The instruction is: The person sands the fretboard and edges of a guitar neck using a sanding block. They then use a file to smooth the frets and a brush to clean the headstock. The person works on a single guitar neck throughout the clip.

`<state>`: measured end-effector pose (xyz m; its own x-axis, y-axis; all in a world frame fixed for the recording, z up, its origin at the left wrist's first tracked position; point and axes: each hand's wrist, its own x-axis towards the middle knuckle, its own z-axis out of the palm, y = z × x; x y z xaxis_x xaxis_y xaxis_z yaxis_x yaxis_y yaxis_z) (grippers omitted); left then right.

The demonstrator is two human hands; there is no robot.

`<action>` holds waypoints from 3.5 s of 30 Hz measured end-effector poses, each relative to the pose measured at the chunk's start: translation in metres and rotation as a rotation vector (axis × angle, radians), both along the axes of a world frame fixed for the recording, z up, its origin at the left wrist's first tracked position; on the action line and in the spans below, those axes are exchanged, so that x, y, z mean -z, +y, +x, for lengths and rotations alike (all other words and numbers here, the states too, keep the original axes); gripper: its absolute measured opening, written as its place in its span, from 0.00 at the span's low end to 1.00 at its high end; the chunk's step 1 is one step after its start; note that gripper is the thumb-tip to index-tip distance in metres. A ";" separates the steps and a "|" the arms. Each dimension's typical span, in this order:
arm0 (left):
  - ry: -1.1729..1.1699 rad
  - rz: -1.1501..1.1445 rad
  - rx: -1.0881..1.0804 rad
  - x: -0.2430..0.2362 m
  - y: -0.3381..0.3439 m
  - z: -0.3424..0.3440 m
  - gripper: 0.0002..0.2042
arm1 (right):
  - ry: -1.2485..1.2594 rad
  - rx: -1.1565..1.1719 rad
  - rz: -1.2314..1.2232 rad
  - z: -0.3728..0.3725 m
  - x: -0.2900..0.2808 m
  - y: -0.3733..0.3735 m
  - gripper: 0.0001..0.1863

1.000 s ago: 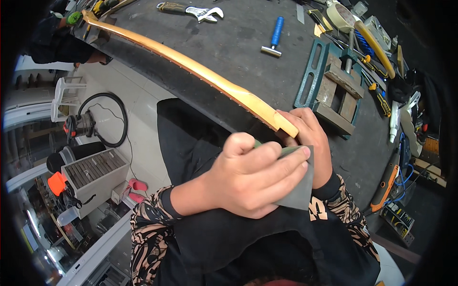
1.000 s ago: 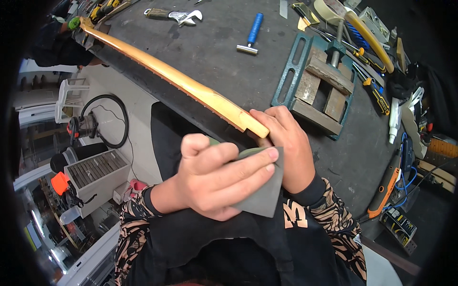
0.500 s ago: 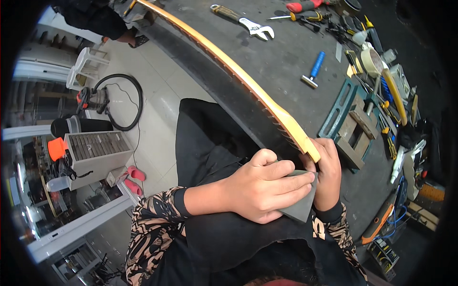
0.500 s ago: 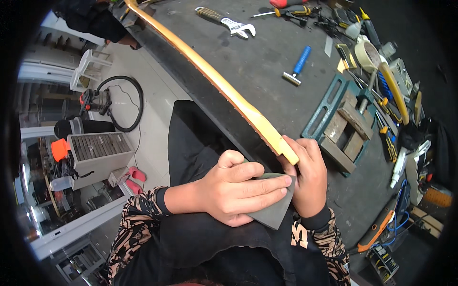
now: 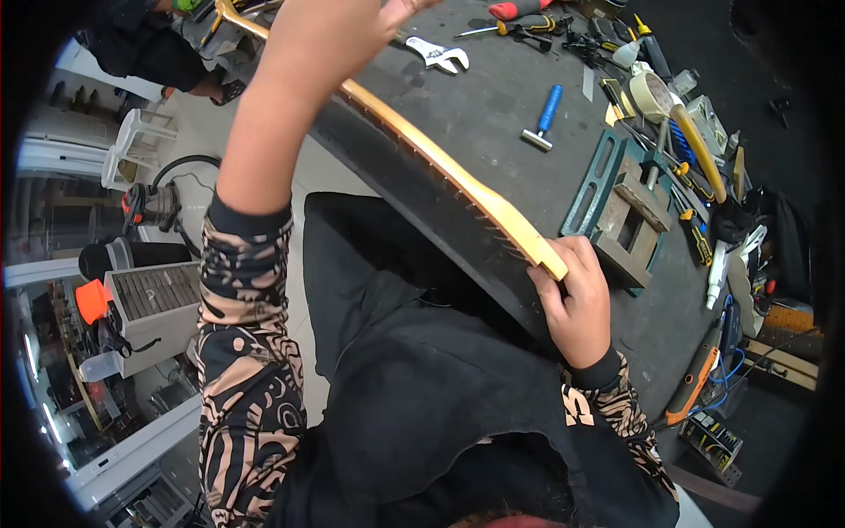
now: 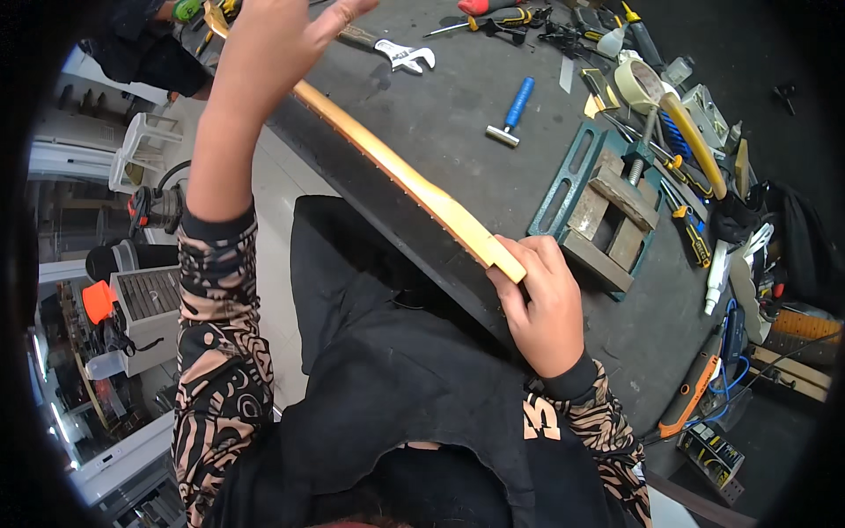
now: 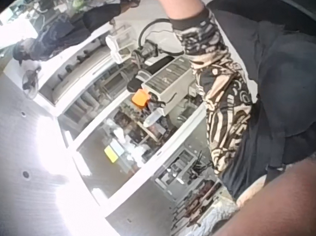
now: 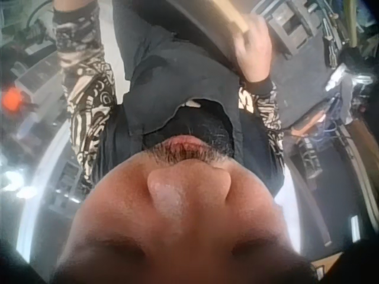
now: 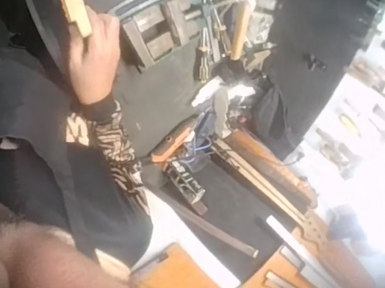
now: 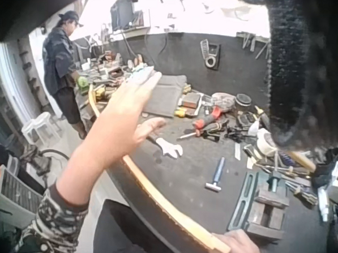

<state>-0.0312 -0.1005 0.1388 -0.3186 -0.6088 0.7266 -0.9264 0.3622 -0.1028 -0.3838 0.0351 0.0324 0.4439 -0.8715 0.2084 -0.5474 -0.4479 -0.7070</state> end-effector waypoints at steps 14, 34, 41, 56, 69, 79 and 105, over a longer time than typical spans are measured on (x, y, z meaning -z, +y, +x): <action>0.015 0.435 0.257 0.116 0.137 -0.071 0.38 | 0.055 -0.011 -0.010 0.001 0.001 0.002 0.25; 0.160 0.446 0.342 0.131 0.151 -0.086 0.40 | 0.021 -0.031 0.022 0.002 -0.003 -0.005 0.24; 0.156 0.312 0.290 0.137 0.129 -0.037 0.34 | 0.037 -0.015 0.016 0.005 -0.006 -0.001 0.21; 0.246 0.132 -0.213 0.116 -0.004 0.215 0.27 | 0.018 -0.002 0.019 0.007 -0.013 0.002 0.19; 0.404 0.272 -0.468 0.101 -0.086 0.337 0.31 | -0.011 -0.016 0.019 0.004 -0.008 -0.001 0.19; 0.287 0.191 -0.665 0.103 -0.072 0.307 0.30 | 0.032 -0.008 0.025 0.005 -0.011 -0.002 0.21; 1.338 0.229 -0.325 0.085 -0.015 0.215 0.41 | 0.007 0.011 0.039 0.007 -0.008 -0.003 0.26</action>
